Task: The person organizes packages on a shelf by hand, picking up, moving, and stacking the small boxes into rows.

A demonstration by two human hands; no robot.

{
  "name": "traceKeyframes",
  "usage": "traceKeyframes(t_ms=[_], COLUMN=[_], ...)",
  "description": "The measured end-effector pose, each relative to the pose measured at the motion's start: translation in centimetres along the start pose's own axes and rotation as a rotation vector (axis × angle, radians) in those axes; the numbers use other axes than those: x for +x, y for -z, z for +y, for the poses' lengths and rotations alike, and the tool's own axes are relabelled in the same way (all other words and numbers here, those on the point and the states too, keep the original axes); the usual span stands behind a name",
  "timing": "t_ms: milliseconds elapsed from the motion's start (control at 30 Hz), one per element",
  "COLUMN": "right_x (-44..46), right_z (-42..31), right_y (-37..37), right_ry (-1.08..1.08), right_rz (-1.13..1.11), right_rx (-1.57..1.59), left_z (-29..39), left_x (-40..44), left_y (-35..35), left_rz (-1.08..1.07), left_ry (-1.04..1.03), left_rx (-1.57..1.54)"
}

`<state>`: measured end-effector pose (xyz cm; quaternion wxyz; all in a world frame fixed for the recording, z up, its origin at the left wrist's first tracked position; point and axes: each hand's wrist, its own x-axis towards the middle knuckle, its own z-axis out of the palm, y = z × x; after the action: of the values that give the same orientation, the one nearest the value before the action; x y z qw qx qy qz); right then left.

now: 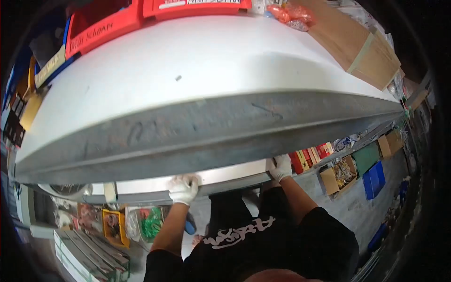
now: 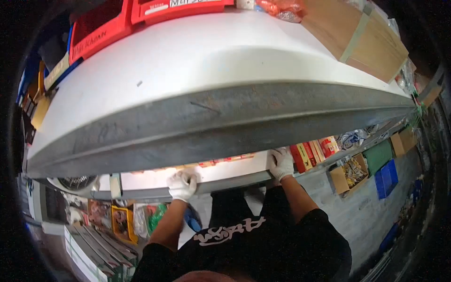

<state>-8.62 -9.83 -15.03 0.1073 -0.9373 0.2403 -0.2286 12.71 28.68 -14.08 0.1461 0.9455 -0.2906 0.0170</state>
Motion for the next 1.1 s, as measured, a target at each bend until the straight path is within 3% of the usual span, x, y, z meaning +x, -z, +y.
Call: traceKeyframes(t_ms=[133,300,367,400,433,500,567,667,700,800,867,900,1100], right_x=[-0.7,-2.0,-2.3,-2.1,-1.9,-2.0,-1.4,0.0,-0.6,0.0,0.5,0.1,0.3], right_z=[1.3,4.3,5.4,5.5,5.6,6.8,5.9,2.5,5.1,1.5,-0.6,0.2,1.4], right_y=[-2.7,-6.3,-7.7,-8.2,-8.7,-9.2,-8.0,-4.5,-7.3,-2.7,-0.3,-0.7,-2.3], right_ry=[-0.053,-0.164,-0.233,-0.234,-0.380,-0.282,-0.220,-0.081,-0.113,-0.094,-0.156,-0.038,0.084], right_rz=[-0.003,-0.182,-0.281,-0.277,-0.223,-0.142,-0.128,-0.226,-0.138,-0.124,-0.201,-0.100,0.091], right_rx=[-0.146,-0.255,-0.126,-0.133,0.232,0.222,0.106,-0.312,-0.134,-0.113,-0.128,-0.052,0.068], left_z=[-0.6,0.0,0.8,0.6,0.6,0.7,0.3,-0.1,0.0,-0.3,0.2,-0.2,2.5], left_x=[-0.3,-0.2,-0.3,-0.4,0.0,0.1,-0.4,-0.5,-0.4,-0.1,-0.1,-0.1,0.5], left_y=[-2.0,0.2,2.5,2.3,2.3,2.3,0.8,-0.6,-0.8,-0.7,0.3,-0.7,-1.0], left_rz=[0.107,-0.012,-0.206,-0.184,-0.184,-0.271,-0.060,0.029,0.049,0.028,0.011,0.048,0.079], left_ry=[0.030,0.022,0.116,0.092,0.088,0.126,0.057,0.063,0.063,0.010,0.032,0.031,0.213], left_rx=[-0.063,-0.171,-0.180,-0.147,-0.157,-0.215,-0.244,-0.121,-0.108,0.005,-0.132,-0.083,0.014])
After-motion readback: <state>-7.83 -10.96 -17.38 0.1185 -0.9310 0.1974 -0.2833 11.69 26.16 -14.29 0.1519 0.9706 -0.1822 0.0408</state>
